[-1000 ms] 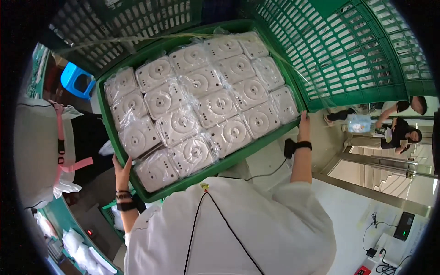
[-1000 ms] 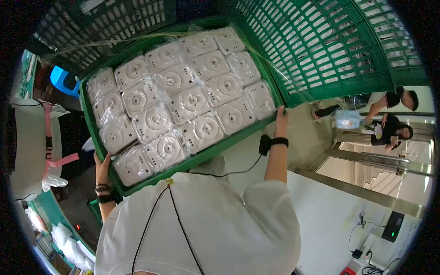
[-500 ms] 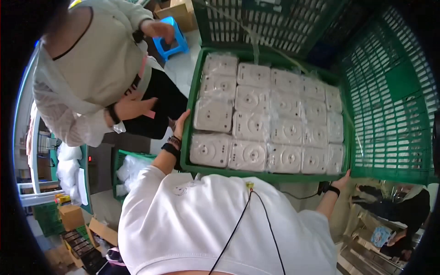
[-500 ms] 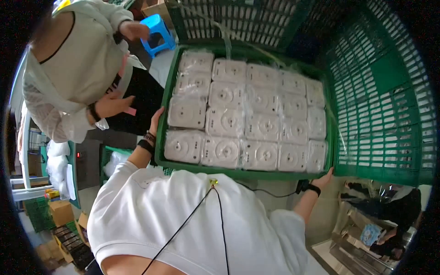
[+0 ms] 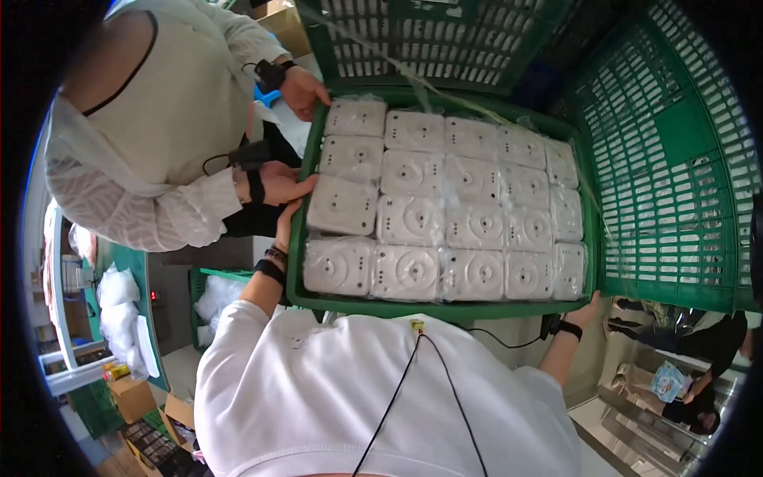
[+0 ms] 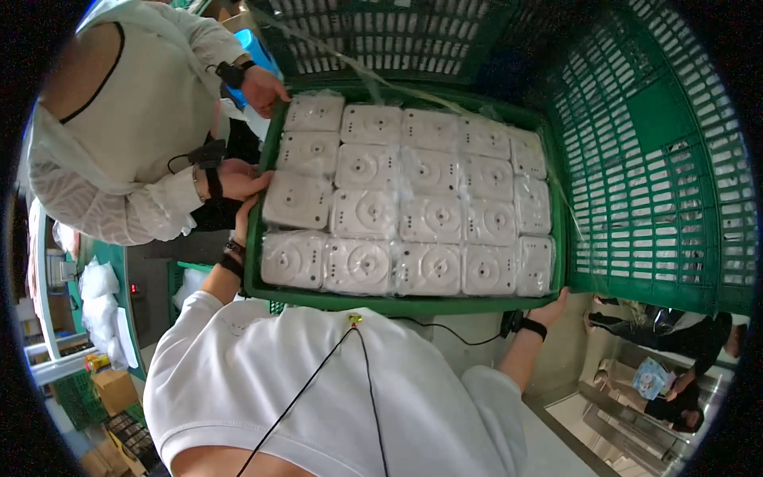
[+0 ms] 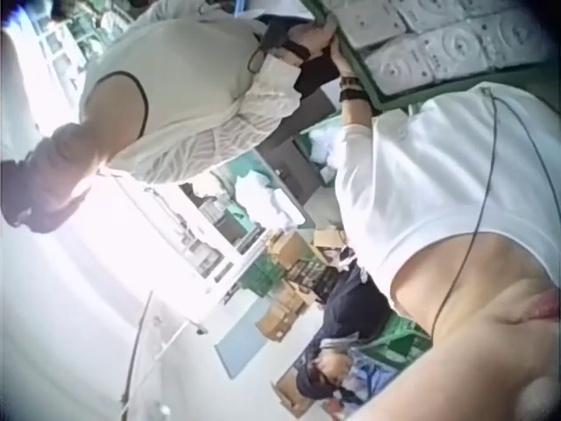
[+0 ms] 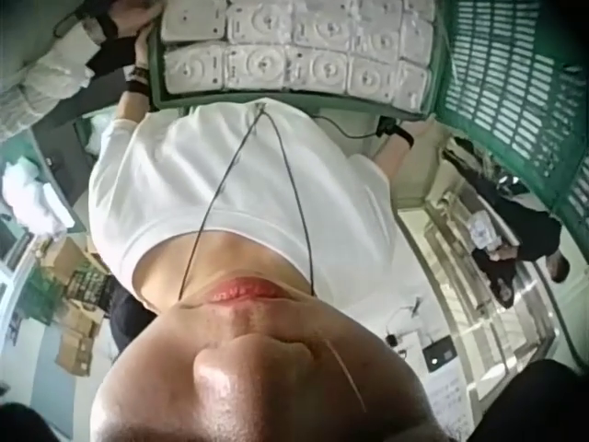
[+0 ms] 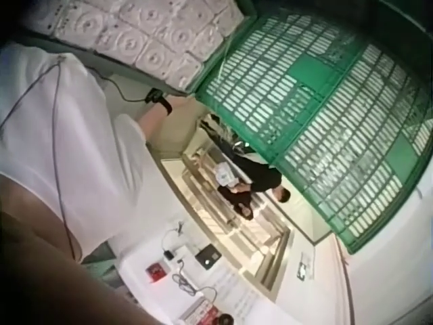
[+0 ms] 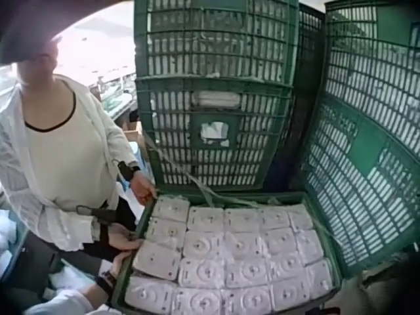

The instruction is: The person moves a green crate onto a table, removes plastic bags from it, and then takes out plastic-wrapped white components to unwrap and place on the table.

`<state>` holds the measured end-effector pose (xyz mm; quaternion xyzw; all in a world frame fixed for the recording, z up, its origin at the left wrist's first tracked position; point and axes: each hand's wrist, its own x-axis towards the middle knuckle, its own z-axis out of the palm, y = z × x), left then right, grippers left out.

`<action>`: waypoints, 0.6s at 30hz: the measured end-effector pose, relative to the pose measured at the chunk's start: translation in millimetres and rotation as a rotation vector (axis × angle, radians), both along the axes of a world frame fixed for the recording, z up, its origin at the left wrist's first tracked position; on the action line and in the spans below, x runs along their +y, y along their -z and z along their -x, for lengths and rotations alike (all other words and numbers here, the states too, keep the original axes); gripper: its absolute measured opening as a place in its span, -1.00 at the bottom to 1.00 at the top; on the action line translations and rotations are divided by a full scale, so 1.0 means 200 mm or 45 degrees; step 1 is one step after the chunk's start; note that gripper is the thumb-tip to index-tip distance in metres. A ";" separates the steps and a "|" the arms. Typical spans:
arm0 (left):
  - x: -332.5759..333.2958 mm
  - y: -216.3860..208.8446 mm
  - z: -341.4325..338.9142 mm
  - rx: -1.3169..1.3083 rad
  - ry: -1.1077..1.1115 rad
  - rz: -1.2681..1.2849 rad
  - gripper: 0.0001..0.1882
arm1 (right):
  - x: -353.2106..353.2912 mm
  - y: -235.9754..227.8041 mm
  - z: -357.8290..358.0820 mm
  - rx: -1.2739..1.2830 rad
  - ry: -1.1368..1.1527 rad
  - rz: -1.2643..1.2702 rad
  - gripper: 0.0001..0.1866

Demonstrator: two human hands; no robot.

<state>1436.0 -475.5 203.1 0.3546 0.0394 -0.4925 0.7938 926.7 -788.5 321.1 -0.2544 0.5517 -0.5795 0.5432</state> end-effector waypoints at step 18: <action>0.33 -0.39 0.27 -1.469 -0.444 -1.233 -0.74 | -0.95 -0.10 0.02 1.939 -1.360 0.411 -0.42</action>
